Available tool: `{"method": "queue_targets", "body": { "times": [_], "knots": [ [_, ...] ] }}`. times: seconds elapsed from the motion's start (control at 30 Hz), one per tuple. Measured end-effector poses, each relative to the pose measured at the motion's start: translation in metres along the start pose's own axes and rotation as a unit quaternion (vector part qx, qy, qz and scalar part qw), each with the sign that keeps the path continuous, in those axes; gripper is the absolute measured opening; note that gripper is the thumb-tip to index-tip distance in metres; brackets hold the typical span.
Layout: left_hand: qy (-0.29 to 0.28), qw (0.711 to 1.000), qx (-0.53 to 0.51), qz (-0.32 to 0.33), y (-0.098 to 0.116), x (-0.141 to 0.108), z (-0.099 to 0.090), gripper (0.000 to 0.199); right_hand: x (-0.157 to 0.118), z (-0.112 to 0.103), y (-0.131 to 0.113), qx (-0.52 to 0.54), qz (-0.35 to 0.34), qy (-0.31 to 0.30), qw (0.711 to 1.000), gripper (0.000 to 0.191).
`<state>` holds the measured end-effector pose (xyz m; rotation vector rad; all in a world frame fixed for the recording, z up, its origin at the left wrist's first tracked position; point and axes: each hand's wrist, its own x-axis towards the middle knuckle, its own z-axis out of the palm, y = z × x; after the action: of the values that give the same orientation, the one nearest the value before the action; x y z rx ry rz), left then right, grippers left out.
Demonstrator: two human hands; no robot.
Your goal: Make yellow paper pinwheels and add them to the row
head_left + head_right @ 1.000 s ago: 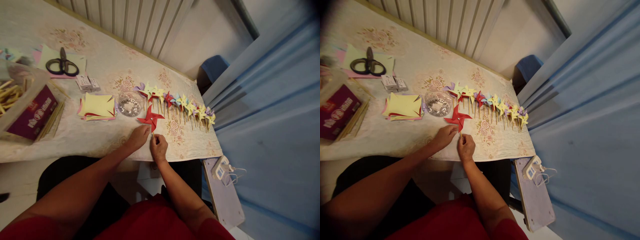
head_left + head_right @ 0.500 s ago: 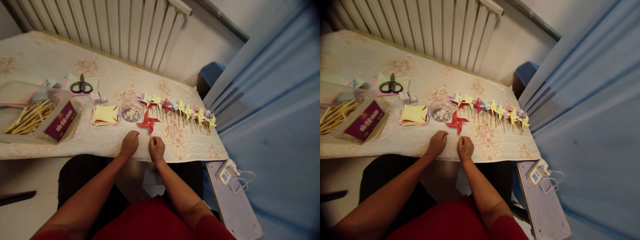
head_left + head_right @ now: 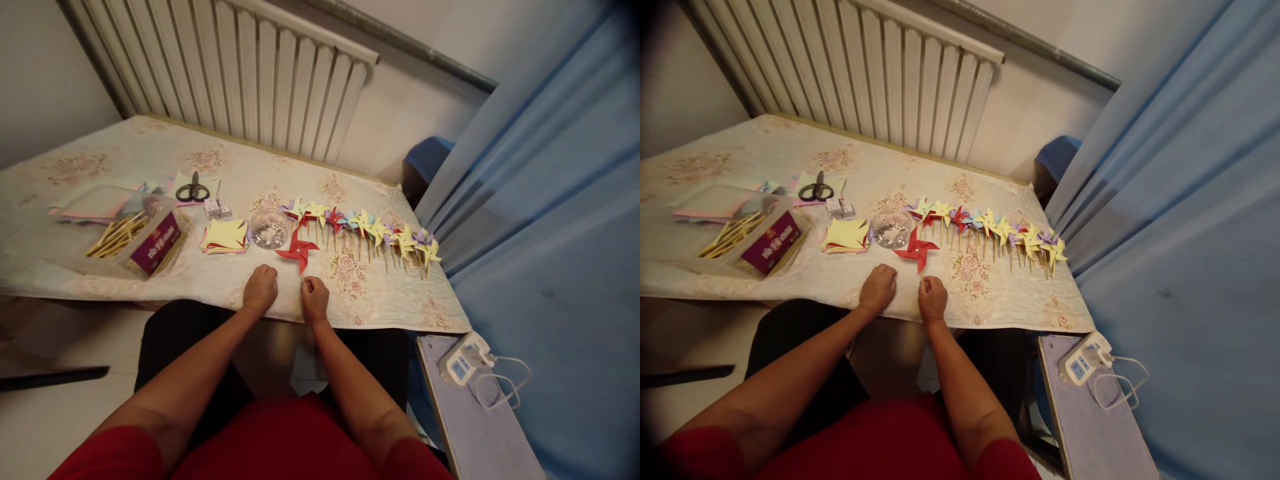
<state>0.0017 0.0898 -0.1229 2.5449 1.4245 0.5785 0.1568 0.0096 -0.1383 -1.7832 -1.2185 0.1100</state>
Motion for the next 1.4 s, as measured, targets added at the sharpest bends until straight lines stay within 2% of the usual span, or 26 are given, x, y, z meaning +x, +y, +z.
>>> {"method": "queue_targets", "body": {
  "times": [0.23,0.7,1.1,1.4],
  "knots": [
    [0.005,1.0,0.021,0.003,-0.002,0.0,0.003,0.021,0.001,0.0,0.0,0.005,-0.004,-0.003,1.0,0.015],
    [-0.002,0.999,0.052,0.0,0.001,0.001,-0.003,0.019,-0.001,0.002,-0.001,-0.015,-0.017,-0.02,1.0,0.013],
    [0.001,0.999,0.037,0.004,-0.002,0.001,-0.004,0.018,-0.004,0.005,-0.002,-0.025,-0.018,-0.037,0.999,0.012],
    [0.024,0.998,0.061,0.019,-0.01,0.001,0.007,0.016,-0.004,0.007,0.0,-0.032,-0.013,-0.044,0.998,0.012]
  ]
}}
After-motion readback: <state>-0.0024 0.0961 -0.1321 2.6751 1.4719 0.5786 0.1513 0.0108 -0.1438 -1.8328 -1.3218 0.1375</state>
